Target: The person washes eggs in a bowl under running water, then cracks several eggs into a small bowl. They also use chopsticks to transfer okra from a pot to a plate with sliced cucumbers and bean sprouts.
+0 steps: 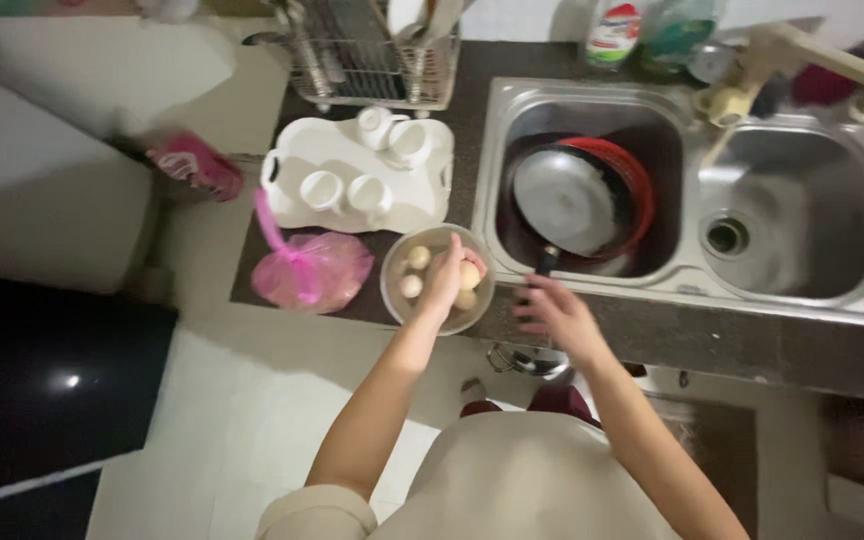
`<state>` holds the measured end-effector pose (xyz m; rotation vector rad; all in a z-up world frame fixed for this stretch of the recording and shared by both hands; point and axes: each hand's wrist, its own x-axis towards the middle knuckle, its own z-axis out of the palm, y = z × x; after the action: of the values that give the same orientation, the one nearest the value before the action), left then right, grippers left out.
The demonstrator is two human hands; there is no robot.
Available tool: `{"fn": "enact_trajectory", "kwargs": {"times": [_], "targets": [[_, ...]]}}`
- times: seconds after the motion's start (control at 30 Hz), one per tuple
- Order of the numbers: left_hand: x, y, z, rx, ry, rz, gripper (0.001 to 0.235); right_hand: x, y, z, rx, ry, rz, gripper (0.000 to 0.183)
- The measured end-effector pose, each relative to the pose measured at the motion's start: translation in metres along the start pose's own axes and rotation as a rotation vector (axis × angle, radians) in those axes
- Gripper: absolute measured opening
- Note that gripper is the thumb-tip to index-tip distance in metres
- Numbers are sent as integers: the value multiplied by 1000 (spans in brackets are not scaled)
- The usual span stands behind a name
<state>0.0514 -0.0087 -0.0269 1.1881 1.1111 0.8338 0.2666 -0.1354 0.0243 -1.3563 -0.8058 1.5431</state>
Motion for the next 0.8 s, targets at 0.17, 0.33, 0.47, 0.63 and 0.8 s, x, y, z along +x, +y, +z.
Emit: {"fn": "enact_trajectory", "kwargs": {"times": [0.17,0.33,0.47,0.63,0.8], "targets": [[-19,18,94,37,-89,261,72,5,-12,27,441,42,55,63],[-28,74,125,428,-549,35,69,2,-45,-44,75,184,87,51],[-6,133,108,906,-739,66,70,-39,-103,-151,-112,62,-22,40],[28,179,105,-520,-941,142,68,-76,-130,-258,381,-204,-496,37],[35,129,188,1294,-729,-70,64,-53,-54,-290,-705,477,120,34]]}}
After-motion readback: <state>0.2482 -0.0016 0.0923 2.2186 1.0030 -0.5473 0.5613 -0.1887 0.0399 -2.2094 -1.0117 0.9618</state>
